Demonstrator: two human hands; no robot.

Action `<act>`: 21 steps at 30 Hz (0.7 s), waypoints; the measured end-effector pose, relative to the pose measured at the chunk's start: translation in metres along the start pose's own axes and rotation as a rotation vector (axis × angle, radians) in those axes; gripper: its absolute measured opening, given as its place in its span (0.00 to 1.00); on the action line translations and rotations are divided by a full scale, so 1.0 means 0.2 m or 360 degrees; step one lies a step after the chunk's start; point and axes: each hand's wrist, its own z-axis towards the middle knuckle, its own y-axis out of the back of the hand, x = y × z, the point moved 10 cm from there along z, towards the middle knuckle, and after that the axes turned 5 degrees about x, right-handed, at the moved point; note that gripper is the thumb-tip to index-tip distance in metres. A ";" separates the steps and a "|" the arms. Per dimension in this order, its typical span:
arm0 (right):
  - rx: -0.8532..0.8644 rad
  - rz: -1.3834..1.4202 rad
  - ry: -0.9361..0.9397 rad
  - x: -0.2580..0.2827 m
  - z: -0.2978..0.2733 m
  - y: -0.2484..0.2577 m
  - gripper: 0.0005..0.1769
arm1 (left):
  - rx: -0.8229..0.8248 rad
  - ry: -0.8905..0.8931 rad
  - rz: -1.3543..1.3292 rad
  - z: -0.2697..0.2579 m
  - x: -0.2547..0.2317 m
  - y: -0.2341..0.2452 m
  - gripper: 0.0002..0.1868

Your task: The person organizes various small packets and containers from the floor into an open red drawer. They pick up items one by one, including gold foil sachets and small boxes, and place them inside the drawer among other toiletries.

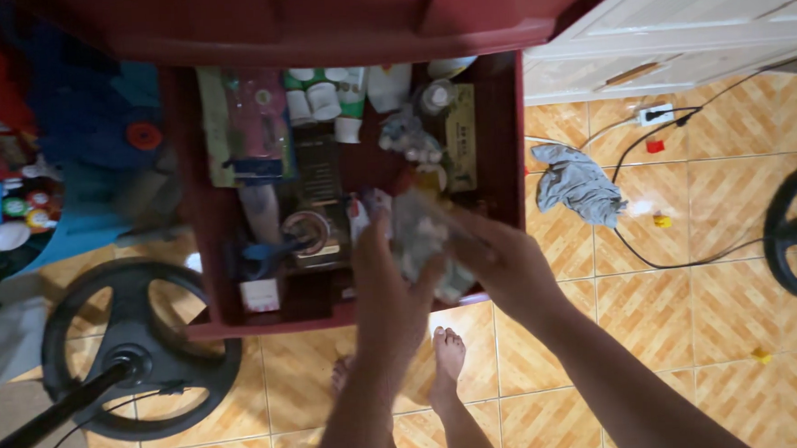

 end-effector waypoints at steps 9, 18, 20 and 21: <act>0.0039 -0.0368 0.0090 0.16 0.00 -0.10 0.21 | 0.0084 0.0234 0.0249 -0.12 0.20 0.31 0.23; 0.0523 -0.1064 0.0755 0.41 0.19 -0.83 0.31 | -0.0100 0.0403 0.0683 -0.14 0.44 0.97 0.13; 0.0609 -0.1254 0.0788 0.38 0.23 -1.06 0.28 | -0.0132 0.0545 0.0576 -0.16 0.50 0.97 0.13; 0.0691 -0.1375 0.0632 0.32 0.28 -1.16 0.25 | -0.0175 0.0502 0.0542 -0.17 0.50 0.97 0.13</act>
